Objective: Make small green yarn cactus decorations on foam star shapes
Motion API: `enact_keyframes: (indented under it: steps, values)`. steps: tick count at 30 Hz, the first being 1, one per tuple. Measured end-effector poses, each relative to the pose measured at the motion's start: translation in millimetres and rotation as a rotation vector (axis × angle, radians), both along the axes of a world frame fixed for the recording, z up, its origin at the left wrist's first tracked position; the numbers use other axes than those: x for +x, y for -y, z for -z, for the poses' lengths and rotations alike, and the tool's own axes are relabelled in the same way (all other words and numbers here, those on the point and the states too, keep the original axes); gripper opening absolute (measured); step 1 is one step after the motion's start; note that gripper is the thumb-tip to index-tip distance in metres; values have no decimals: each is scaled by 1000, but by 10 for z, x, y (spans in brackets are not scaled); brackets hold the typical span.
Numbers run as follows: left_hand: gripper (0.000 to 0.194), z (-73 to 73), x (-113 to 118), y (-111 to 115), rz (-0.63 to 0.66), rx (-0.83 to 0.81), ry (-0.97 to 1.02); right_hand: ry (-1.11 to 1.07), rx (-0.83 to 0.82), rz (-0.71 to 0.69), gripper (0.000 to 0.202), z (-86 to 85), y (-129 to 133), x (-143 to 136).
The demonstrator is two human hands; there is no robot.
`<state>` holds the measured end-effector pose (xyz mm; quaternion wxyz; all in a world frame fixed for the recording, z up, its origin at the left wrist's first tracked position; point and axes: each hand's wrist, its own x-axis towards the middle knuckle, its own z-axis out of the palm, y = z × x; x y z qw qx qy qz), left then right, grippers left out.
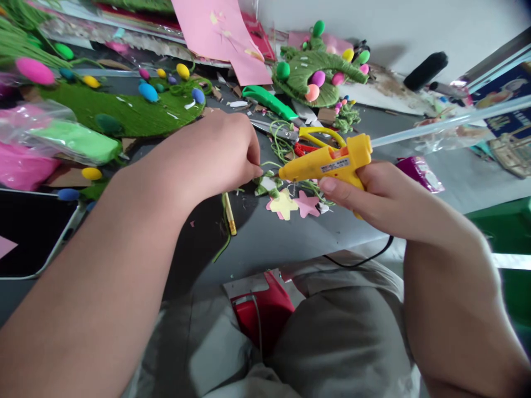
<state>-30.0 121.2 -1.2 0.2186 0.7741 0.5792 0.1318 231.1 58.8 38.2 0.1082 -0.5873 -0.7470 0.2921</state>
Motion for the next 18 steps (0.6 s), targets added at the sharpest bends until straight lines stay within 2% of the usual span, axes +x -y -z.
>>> enact_keyframes:
  steps: [10, 18]
  values:
    - [15, 79, -37, -39, 33, 66, -38, 20, 17, 25, 60, -15, 22, 34]
    - [20, -12, 14, 22, 10, 56, -87, 10, 39, 45, 60, -35, 42, 136]
